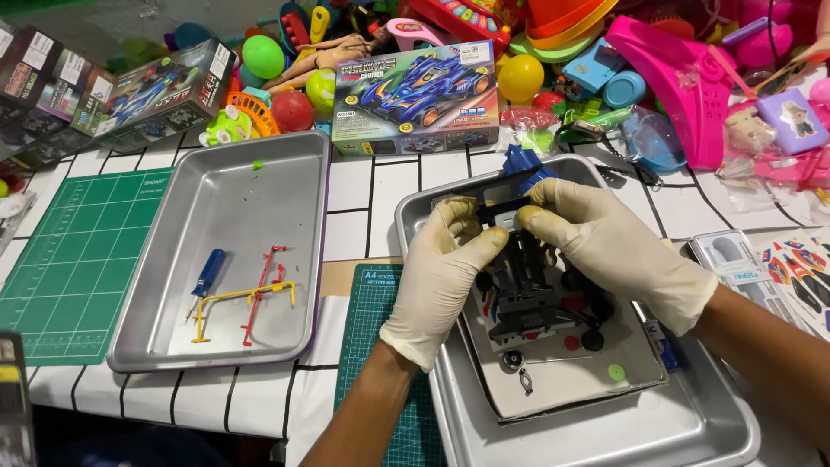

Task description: Assembling a toy car model by fitting the body shell onto the chassis and organizing parts in trays.

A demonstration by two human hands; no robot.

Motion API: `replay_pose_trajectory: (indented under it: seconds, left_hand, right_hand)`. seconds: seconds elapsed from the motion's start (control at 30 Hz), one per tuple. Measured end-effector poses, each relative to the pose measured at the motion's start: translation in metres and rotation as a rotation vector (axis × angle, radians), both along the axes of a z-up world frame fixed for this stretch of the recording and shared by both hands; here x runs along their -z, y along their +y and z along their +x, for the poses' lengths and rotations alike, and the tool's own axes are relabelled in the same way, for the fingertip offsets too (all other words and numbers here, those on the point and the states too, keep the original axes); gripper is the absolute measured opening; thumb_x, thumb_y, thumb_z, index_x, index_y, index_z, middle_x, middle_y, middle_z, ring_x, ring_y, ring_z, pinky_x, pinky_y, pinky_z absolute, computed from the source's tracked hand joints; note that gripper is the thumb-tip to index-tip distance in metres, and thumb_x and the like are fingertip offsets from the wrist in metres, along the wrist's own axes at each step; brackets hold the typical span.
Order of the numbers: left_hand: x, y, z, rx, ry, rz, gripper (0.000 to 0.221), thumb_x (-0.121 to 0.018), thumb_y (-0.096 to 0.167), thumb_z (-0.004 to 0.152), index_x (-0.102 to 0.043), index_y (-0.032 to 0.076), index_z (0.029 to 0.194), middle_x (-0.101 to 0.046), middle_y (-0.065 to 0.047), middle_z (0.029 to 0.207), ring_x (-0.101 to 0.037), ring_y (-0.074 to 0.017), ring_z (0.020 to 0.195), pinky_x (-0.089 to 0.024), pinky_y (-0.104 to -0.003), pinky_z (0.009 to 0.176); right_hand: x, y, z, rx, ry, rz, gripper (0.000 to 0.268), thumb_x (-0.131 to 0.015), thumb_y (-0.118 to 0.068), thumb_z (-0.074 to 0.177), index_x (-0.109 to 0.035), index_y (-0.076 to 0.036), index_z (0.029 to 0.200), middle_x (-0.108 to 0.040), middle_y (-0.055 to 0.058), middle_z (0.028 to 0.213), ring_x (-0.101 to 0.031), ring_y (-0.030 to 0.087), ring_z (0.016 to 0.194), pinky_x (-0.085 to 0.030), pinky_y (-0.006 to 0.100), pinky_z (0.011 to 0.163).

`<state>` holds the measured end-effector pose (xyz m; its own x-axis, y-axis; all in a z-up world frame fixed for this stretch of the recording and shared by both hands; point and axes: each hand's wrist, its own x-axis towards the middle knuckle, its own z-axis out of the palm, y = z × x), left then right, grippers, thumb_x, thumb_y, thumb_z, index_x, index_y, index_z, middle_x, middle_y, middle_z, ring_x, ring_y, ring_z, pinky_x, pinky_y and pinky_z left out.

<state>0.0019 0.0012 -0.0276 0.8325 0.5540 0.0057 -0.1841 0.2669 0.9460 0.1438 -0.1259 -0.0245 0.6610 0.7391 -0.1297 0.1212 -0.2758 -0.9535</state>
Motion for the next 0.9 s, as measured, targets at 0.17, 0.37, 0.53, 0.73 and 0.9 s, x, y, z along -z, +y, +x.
replay_pose_trajectory:
  seconds: [0.17, 0.37, 0.53, 0.73, 0.9]
  left_hand:
    - [-0.008, -0.002, -0.003, 0.002, 0.013, 0.034, 0.041, -0.086, 0.020, 0.081, -0.065, 0.009, 0.115, -0.061, 0.000, 0.098, -0.058, -0.0085, 0.093, -0.052, -0.025, 0.086]
    - [-0.009, -0.001, -0.004, -0.005, -0.004, 0.051, 0.040, -0.085, 0.017, 0.083, -0.067, 0.007, 0.117, -0.063, -0.002, 0.099, -0.058, -0.0105, 0.094, -0.052, -0.027, 0.087]
    - [-0.010, 0.003, -0.001, -0.079, 0.005, 0.072, 0.039, -0.083, 0.018, 0.084, -0.066, 0.006, 0.117, -0.063, -0.002, 0.100, -0.055, -0.0100, 0.093, -0.051, -0.027, 0.086]
    - [-0.005, 0.014, -0.001, -0.178, -0.005, 0.088, 0.037, -0.082, 0.015, 0.086, -0.065, 0.009, 0.118, -0.065, -0.001, 0.105, -0.057, -0.0108, 0.099, -0.051, -0.027, 0.091]
    - [-0.018, 0.006, -0.002, -0.224, 0.004, -0.005, 0.031, -0.072, 0.006, 0.092, -0.064, 0.007, 0.121, -0.066, -0.004, 0.106, -0.058, -0.0124, 0.098, -0.051, -0.028, 0.093]
  right_hand:
    - [0.006, 0.000, 0.001, -0.002, -0.014, 0.032, 0.019, -0.071, -0.017, 0.095, -0.075, -0.004, 0.108, -0.071, 0.013, 0.083, -0.061, 0.022, 0.080, -0.054, 0.039, 0.078]
    - [-0.001, 0.002, -0.007, 0.006, 0.003, 0.037, 0.020, -0.068, -0.014, 0.093, -0.076, -0.003, 0.108, -0.071, 0.014, 0.081, -0.062, 0.022, 0.076, -0.056, 0.039, 0.075]
    - [-0.017, 0.002, -0.006, -0.037, -0.043, 0.024, 0.019, -0.062, -0.016, 0.098, -0.076, -0.005, 0.104, -0.073, 0.013, 0.077, -0.070, 0.020, 0.072, -0.059, 0.036, 0.069]
    - [-0.050, -0.012, 0.010, -0.116, -0.416, -0.116, 0.020, -0.072, -0.012, 0.090, -0.075, -0.007, 0.109, -0.076, 0.016, 0.086, -0.074, 0.025, 0.077, -0.059, 0.040, 0.076]
    - [-0.032, -0.020, 0.020, -0.379, -0.889, -0.336, 0.016, -0.075, -0.018, 0.086, -0.076, -0.014, 0.102, -0.074, 0.010, 0.093, -0.070, 0.033, 0.096, -0.060, 0.046, 0.083]
